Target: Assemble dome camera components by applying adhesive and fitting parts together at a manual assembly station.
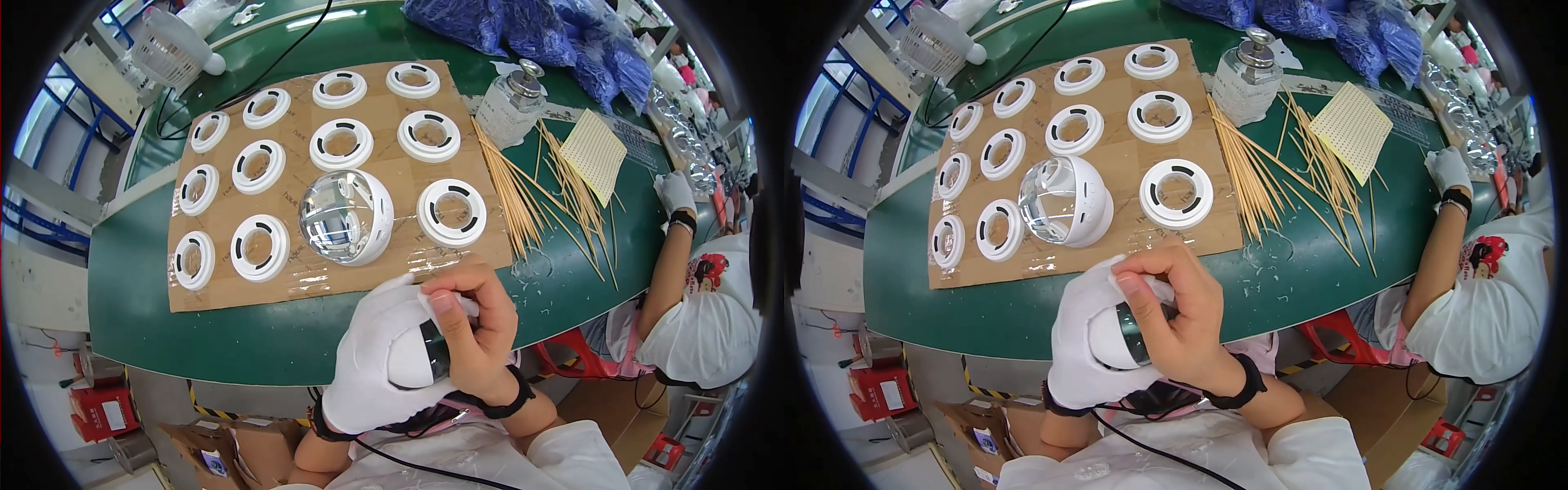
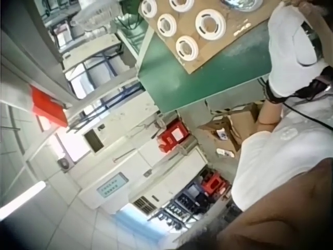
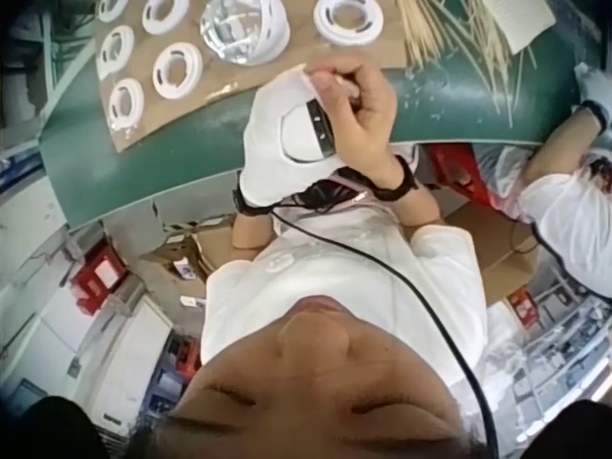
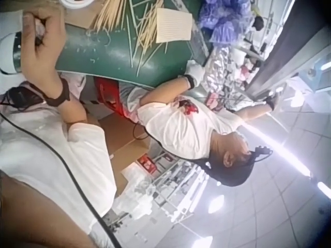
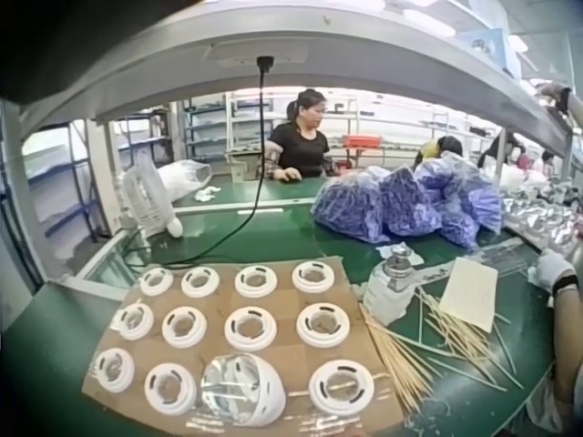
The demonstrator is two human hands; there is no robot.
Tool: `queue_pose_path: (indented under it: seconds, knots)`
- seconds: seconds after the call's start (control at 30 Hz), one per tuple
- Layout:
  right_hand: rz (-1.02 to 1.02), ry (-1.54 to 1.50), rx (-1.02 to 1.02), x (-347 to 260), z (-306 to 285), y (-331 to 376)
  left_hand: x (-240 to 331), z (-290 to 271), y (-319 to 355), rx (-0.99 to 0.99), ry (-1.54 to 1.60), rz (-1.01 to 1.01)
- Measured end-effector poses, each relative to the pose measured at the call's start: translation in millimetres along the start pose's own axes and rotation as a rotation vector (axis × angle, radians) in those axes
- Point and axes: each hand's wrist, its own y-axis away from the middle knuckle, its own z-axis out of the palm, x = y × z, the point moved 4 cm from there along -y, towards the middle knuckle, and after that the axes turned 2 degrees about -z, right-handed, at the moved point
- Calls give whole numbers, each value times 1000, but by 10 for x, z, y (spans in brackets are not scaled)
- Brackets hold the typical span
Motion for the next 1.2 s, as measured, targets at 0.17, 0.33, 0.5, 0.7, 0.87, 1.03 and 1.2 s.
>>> queue_pose_path:
  seconds: [0.17,0.33,0.5,0.7,0.87,1.03,1.2]
  knots:
    - [-22,-227,28,-34,95,104,73,-105,63,-61,44,-160]
    - [-10,-395,61,-17,73,75,-4,-97,82,-30,-64,-78]
    - [-214,-32,-191,-121,-81,-2,-216,-80,163,120,86,-118]
    - [-363,171,-406,-240,-96,156,-212,-131,156,120,139,-111]
    - [-267,245,-366,-254,-52,69,-187,-81,194,96,74,-55]
    - [-296,167,-305,-133,-110,113,-185,-103,154,120,138,-119]
    - [-391,284,-276,-215,-39,144,-176,-82,169,100,85,-60]
